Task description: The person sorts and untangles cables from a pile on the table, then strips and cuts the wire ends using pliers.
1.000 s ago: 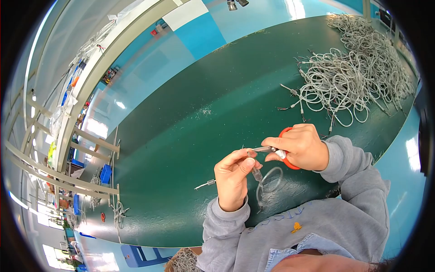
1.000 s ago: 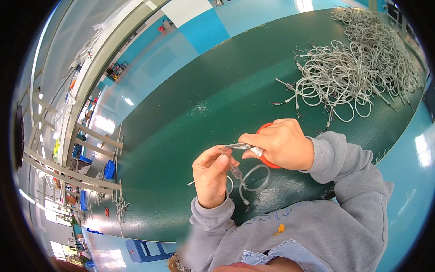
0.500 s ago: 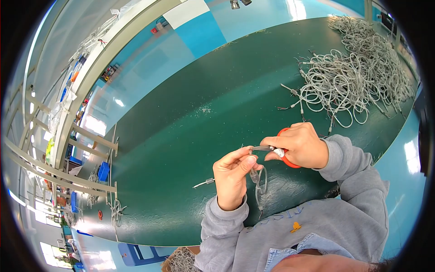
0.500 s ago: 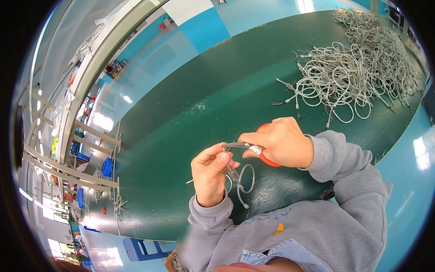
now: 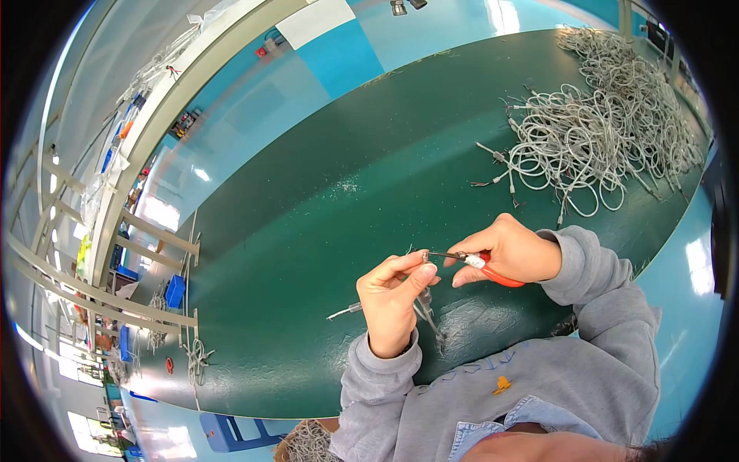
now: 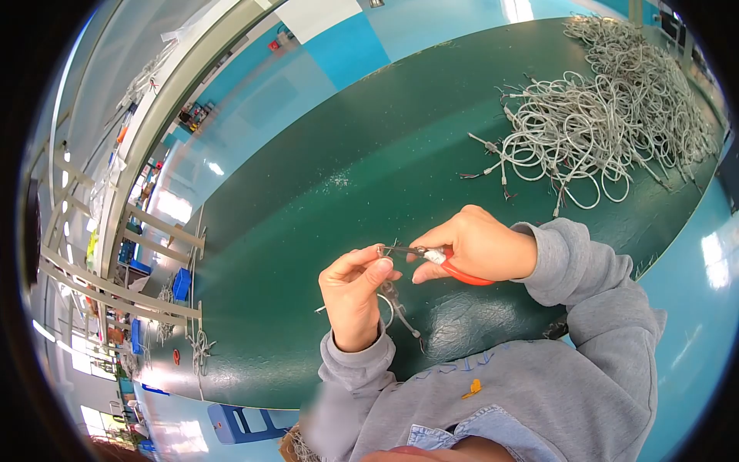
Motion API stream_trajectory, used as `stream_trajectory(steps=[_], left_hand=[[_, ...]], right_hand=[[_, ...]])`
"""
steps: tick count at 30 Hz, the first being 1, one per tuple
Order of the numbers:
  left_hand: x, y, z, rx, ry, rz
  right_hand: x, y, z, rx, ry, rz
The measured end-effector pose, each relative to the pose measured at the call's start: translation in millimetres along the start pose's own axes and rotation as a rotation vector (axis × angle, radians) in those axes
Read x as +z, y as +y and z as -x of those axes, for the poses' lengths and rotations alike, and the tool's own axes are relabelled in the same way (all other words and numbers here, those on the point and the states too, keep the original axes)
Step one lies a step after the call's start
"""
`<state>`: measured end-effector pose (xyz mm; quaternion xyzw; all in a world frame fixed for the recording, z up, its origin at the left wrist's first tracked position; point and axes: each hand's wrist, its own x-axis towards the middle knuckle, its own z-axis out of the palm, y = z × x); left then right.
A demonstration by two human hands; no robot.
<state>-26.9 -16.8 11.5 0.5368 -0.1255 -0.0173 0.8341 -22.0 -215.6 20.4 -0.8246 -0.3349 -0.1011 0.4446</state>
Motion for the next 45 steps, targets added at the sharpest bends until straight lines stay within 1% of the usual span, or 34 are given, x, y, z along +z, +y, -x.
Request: stream_trajectory(steps=[3, 8, 11, 12, 15, 16, 19, 23, 27, 31, 35, 38, 40, 43, 45], left_hand=[[-1, -1, 0, 0.001, -0.004, -0.001], [-3, 0, 0, -0.067, -0.019, 0.032], [-5, 0, 0, -0.100, -0.022, 0.060], [-6, -1, -1, -0.125, -0.031, 0.105], [-8, -2, -2, -0.178, -0.054, 0.194], [-8, -2, -2, -0.186, -0.060, 0.207], [-9, -3, -2, -0.204, -0.073, 0.232], [-9, -3, -2, -0.205, -0.066, 0.233], [-7, -4, -2, -0.192, -0.031, 0.204], [-5, -3, -3, -0.144, -0.026, 0.106], [-2, -1, -2, -0.081, -0.015, 0.038], [-1, 0, -2, 0.010, -0.001, -0.089], [0, -1, -2, 0.035, 0.012, -0.124], [1, -2, -2, 0.085, 0.040, -0.193], [0, -4, -3, 0.122, 0.047, -0.247]], right_hand=[[1, 1, -1, 0.080, -0.063, -0.231], [-3, -2, -1, 0.156, -0.121, -0.288], [-1, 0, 2, 0.027, -0.032, -0.064], [1, 0, 2, 0.026, -0.029, -0.064], [4, -1, 3, -0.102, 0.181, 0.205], [3, -2, 3, -0.100, 0.183, 0.204], [-3, -10, 2, -0.103, 0.134, 0.410], [-1, -8, 2, -0.157, 0.175, 0.437], [-1, -7, 3, -0.150, 0.170, 0.452], [-3, -10, 2, -0.151, 0.152, 0.483], [-5, -13, 2, -0.133, 0.129, 0.474], [-5, -13, 3, -0.124, 0.118, 0.476], [-5, -12, 4, -0.117, 0.114, 0.478], [-3, -6, 5, -0.010, -0.014, 0.174], [-3, -4, 5, -0.014, -0.018, 0.130]])
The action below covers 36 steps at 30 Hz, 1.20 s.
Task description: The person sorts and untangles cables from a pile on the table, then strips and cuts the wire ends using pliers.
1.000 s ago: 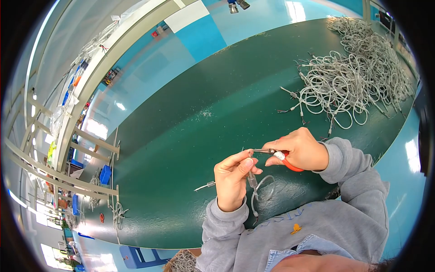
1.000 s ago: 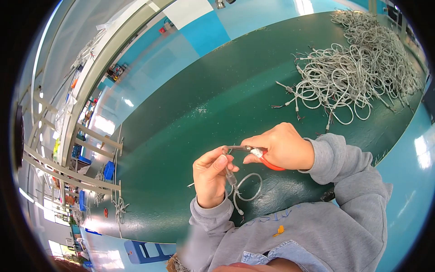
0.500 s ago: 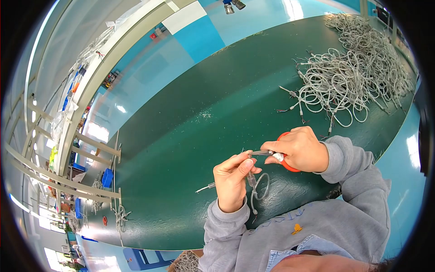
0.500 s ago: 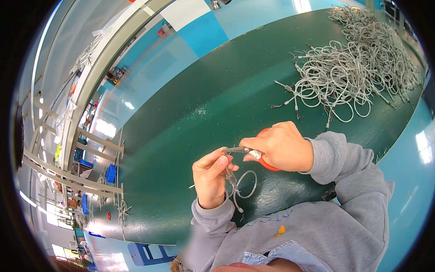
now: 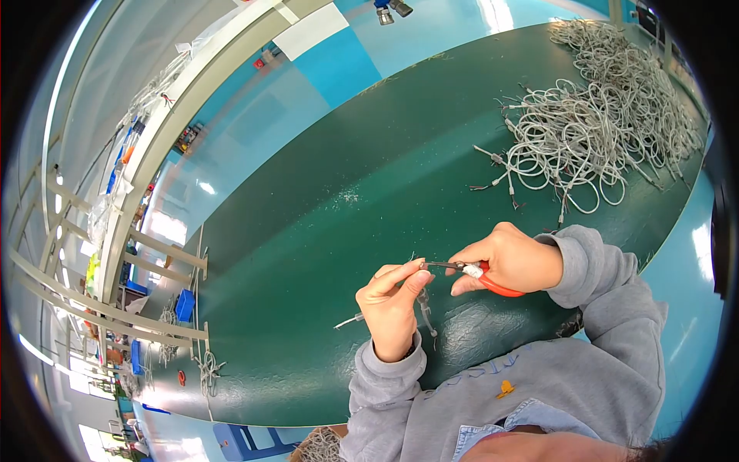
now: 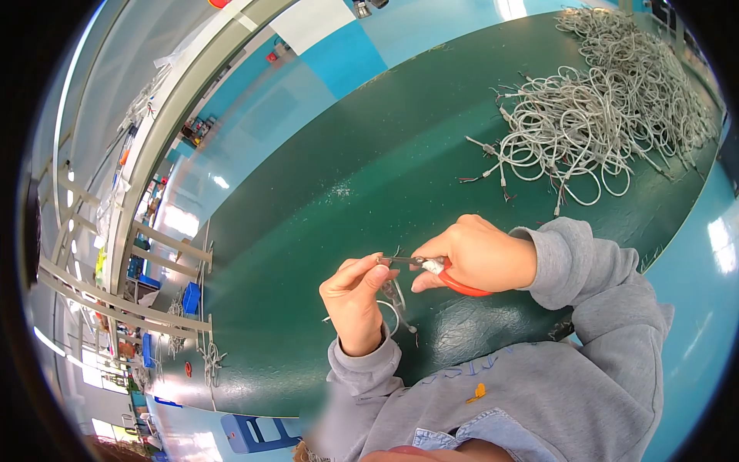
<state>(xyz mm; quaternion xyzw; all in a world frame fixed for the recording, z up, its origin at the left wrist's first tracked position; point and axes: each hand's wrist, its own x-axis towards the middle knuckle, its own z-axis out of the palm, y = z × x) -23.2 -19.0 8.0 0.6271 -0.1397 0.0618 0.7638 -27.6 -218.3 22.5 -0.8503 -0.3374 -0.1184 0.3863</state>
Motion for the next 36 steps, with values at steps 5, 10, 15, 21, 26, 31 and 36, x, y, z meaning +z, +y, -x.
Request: stream_trajectory(steps=[5, 10, 15, 21, 26, 31, 36], left_hand=[[-4, -6, -1, 0.079, 0.004, -0.101], [-3, -1, 1, 0.063, -0.009, -0.115], [0, -2, 2, 0.033, -0.011, 0.013], [0, -8, 2, 0.032, -0.019, 0.123], [1, -15, 3, 0.053, -0.028, 0.116], [1, -18, 3, 0.039, -0.028, 0.196], [0, -20, 2, 0.027, -0.053, 0.197]], right_hand=[[-2, -9, 2, -0.047, 0.066, 0.189], [0, -9, 3, -0.140, 0.200, 0.427], [0, -7, 4, -0.185, 0.220, 0.506], [3, -7, 6, -0.224, 0.271, 0.650], [4, -6, 9, -0.102, 0.145, 0.271], [6, 2, 6, -0.009, -0.010, -0.359], [-8, -10, 4, 0.514, -0.344, -0.936]])
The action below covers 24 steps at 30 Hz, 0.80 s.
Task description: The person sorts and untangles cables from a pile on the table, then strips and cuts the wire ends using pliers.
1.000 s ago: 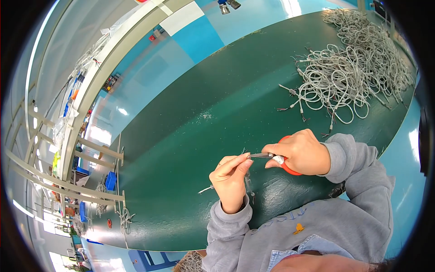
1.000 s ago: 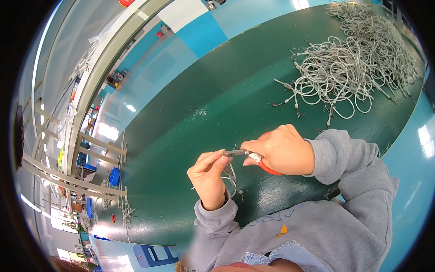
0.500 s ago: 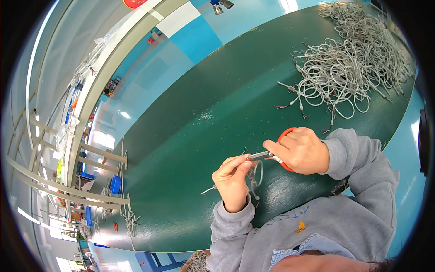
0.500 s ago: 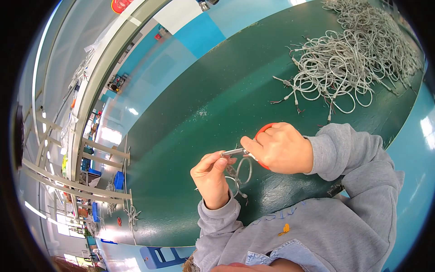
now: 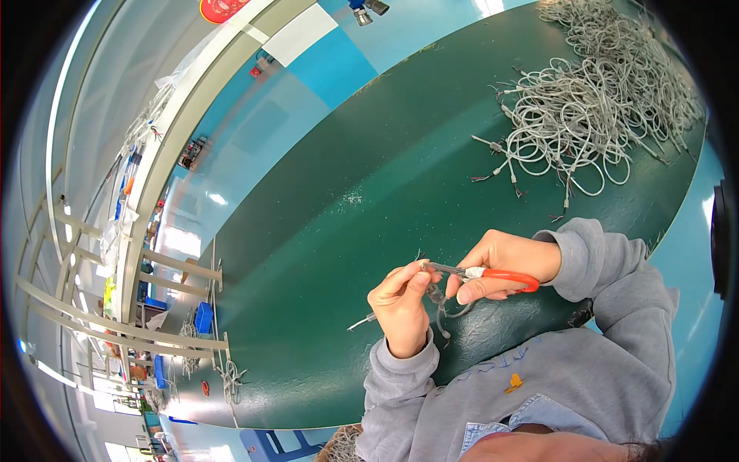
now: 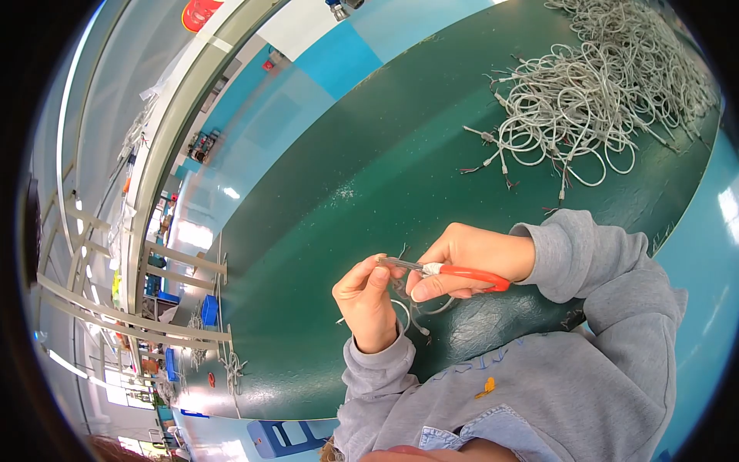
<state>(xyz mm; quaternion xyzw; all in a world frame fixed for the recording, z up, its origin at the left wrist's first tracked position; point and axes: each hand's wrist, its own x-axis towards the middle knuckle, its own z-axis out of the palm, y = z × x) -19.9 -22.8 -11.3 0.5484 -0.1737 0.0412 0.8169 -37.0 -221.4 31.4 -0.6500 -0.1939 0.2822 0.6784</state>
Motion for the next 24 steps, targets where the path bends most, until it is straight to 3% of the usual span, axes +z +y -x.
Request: stream_trajectory(steps=[7, 10, 18, 24], left_hand=[[4, 6, 0, -0.034, -0.010, 0.005], [5, 8, 0, -0.059, -0.005, 0.039], [2, 12, 2, -0.259, 0.015, 0.204], [1, 13, 2, -0.335, 0.002, 0.273]], right_hand=[[1, 5, -3, 0.021, 0.037, -0.005], [0, 29, -14, -0.562, 0.309, 0.595], [4, 27, -10, -0.705, 0.684, 1.241], [-1, 25, -10, -0.805, 0.760, 1.422]])
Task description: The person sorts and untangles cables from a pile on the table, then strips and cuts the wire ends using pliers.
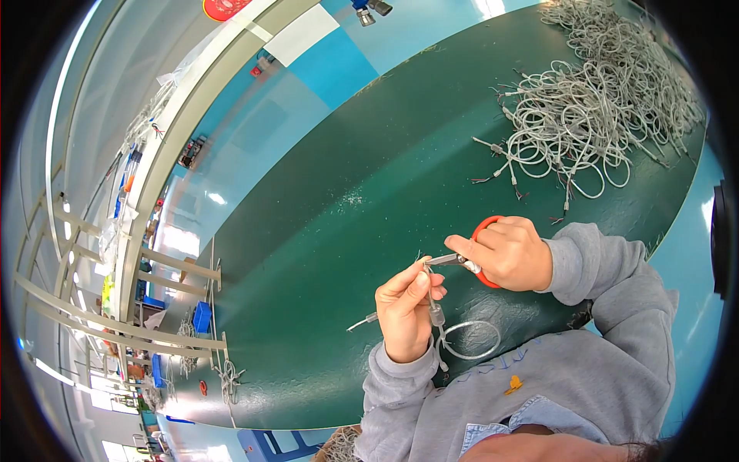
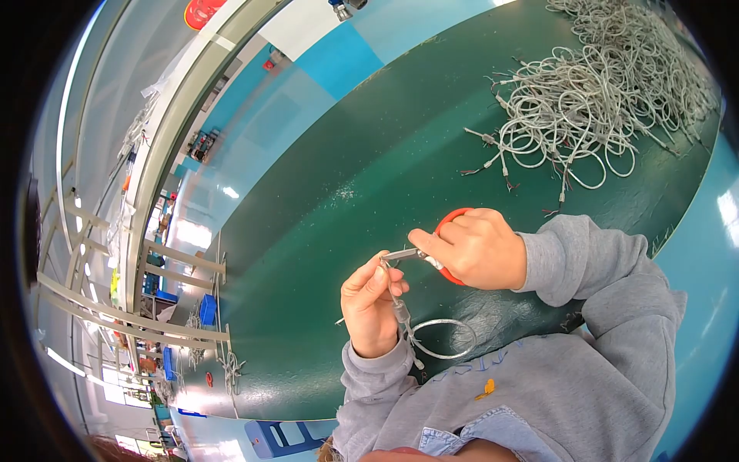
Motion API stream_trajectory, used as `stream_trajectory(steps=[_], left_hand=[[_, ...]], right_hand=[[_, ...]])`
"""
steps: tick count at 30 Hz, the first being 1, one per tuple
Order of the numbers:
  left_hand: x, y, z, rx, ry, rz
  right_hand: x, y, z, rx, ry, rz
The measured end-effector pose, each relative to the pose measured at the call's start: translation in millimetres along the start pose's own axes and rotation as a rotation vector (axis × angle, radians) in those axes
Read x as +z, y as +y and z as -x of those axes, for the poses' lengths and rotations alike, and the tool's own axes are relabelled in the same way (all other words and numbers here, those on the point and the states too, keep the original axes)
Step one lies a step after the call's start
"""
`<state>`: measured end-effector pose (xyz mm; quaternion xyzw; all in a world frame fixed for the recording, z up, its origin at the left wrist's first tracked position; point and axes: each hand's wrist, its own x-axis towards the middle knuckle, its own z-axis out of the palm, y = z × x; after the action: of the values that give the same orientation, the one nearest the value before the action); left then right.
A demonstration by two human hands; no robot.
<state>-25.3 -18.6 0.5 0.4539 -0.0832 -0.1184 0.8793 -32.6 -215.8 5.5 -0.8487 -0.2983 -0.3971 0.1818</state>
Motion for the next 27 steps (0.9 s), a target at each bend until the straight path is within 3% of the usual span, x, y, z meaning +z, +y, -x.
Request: stream_trajectory(steps=[11, 14, 15, 18, 23, 26, 27], left_hand=[[2, -2, 0, 0.052, 0.004, -0.068], [3, -5, 0, 0.158, 0.024, -0.151], [3, -4, 0, 0.149, 0.021, -0.145], [3, -2, -1, 0.127, 0.015, -0.138], [1, -1, 0, 0.073, 0.005, -0.102], [3, 1, 1, 0.042, 0.001, -0.079], [3, 2, 1, 0.026, -0.004, -0.062]], right_hand=[[-3, 2, -1, -0.096, -0.026, 0.161], [0, -2, 0, 0.252, -0.214, -0.602], [0, -1, -1, 0.249, -0.215, -0.602], [-2, -3, -6, 0.565, -0.506, -1.155], [0, -2, -4, 0.646, -0.538, -1.228], [12, -1, 3, 0.286, -0.144, -0.819], [11, -1, 4, 0.285, -0.144, -0.818]])
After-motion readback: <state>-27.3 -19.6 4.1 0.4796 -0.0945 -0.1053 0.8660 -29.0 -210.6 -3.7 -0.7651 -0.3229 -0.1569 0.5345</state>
